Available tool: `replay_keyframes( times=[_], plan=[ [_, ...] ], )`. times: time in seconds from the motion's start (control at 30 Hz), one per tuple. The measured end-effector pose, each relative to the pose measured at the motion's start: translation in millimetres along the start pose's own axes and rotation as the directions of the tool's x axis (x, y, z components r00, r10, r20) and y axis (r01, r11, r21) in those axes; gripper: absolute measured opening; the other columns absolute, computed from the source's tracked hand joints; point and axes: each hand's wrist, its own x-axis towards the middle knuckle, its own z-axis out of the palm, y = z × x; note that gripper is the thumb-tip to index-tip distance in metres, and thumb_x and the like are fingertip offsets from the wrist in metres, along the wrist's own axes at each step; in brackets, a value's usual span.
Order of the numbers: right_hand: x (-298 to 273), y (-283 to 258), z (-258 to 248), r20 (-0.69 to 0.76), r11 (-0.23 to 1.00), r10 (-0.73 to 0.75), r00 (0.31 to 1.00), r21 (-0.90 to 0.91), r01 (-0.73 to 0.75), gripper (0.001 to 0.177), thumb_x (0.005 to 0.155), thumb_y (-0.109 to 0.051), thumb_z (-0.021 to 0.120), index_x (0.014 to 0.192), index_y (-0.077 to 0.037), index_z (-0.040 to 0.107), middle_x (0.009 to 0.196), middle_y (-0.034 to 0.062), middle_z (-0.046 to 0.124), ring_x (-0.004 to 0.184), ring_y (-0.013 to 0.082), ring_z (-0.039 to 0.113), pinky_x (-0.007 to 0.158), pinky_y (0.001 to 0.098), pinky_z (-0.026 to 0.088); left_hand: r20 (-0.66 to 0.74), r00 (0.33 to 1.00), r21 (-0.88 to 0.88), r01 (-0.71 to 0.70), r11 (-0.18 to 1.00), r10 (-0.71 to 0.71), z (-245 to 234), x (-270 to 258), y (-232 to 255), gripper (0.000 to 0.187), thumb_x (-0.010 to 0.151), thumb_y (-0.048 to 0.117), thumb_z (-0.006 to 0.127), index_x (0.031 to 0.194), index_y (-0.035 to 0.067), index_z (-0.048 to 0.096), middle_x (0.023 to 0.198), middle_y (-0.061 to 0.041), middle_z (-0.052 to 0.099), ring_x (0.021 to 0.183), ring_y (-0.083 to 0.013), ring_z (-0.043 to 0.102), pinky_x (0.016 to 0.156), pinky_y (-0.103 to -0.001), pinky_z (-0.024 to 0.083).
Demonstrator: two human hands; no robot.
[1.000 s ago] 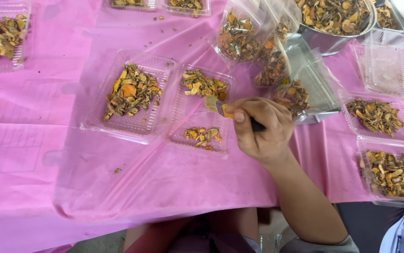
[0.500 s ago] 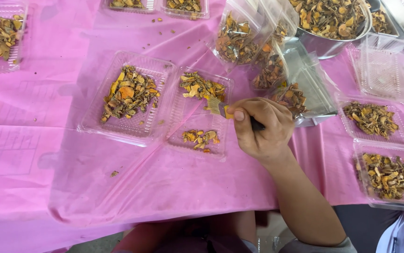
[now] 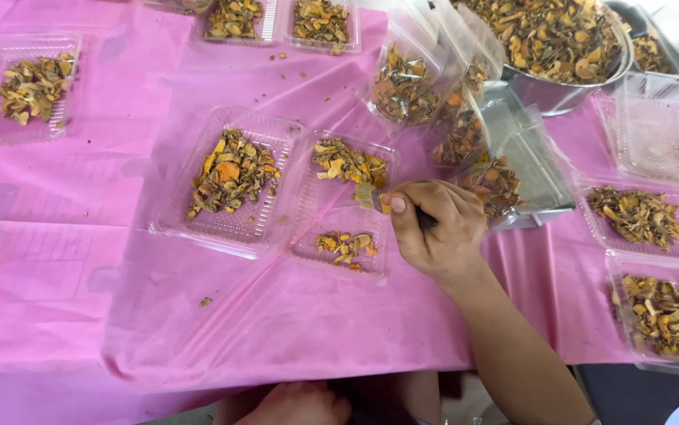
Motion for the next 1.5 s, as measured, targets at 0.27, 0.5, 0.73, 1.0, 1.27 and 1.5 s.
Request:
replay_keyframes(
  times=[0.27,0.5,0.73,1.0,1.27,1.5],
  plan=[
    [3,-10,2,0.052,0.999,0.038,0.998,-0.019,-0.037,0.020,0.110,-0.019,0.050,0.100,-0.003,0.056,0.089,0.0080,0.075,0.070,0.0227,0.075,0.063,0.0327,0.059,-0.680,0.721,0.108,-0.081,0.991,0.133,-314,-9,33,0.018,0.103,0.006,0.050,0.095,0.009,0.065,0.082,-0.003,0.062,0.074,-0.0233,0.059,0.075,-0.042,0.049],
    [16,-11,-3,-0.030,0.997,0.021,0.999,0.074,-0.019,0.026,0.109,-0.020,0.050,0.096,0.000,0.060,0.090,0.0160,0.075,0.069,0.0308,0.072,0.062,0.0380,0.060,-0.815,0.567,0.244,0.152,0.958,0.118,-329,49,-81,0.017,0.093,0.003,0.067,0.110,0.006,0.070,0.084,-0.008,0.069,0.081,-0.0264,0.067,0.075,-0.040,0.056],
    [24,-37,-16,-0.072,0.989,-0.056,0.996,0.131,0.065,0.029,0.107,-0.023,0.051,0.096,0.001,0.061,0.095,0.0239,0.076,0.069,0.0347,0.073,0.060,0.0413,0.060,-0.888,0.455,0.222,0.291,0.931,0.069,-304,50,-127,0.011,0.083,0.020,0.080,0.094,0.017,0.079,0.086,-0.003,0.072,0.082,-0.0237,0.067,0.073,-0.035,0.055],
    [13,-35,-15,-0.037,0.964,-0.035,0.999,0.264,0.044,0.032,0.107,-0.025,0.049,0.096,0.002,0.061,0.094,0.0254,0.075,0.068,0.0322,0.073,0.060,0.0405,0.062,-0.852,0.318,-0.366,0.208,0.907,-0.417,-310,45,-126,0.014,0.084,0.020,0.082,0.098,0.020,0.080,0.077,-0.003,0.070,0.079,-0.0202,0.069,0.069,-0.033,0.055],
    [-14,-3,-2,0.006,0.982,-0.060,0.998,0.179,0.058,0.025,0.105,-0.019,0.057,0.090,0.000,0.065,0.083,0.0211,0.075,0.058,0.0362,0.070,0.051,0.0423,0.057,-0.759,0.317,-0.610,-0.040,0.791,-0.569,-317,50,-107,0.016,0.091,0.013,0.074,0.104,0.017,0.081,0.071,0.000,0.067,0.072,-0.0083,0.061,0.068,-0.022,0.053],
    [1,-21,-10,-0.027,0.975,-0.050,0.998,0.216,0.055,0.032,0.107,-0.026,0.049,0.092,0.000,0.060,0.086,0.0226,0.074,0.060,0.0330,0.068,0.055,0.0400,0.058,-0.782,0.337,-0.549,0.028,0.835,-0.525,-318,48,-102,0.018,0.092,0.011,0.071,0.105,0.018,0.080,0.074,-0.005,0.074,0.073,-0.0143,0.069,0.070,-0.028,0.055]
  ],
)
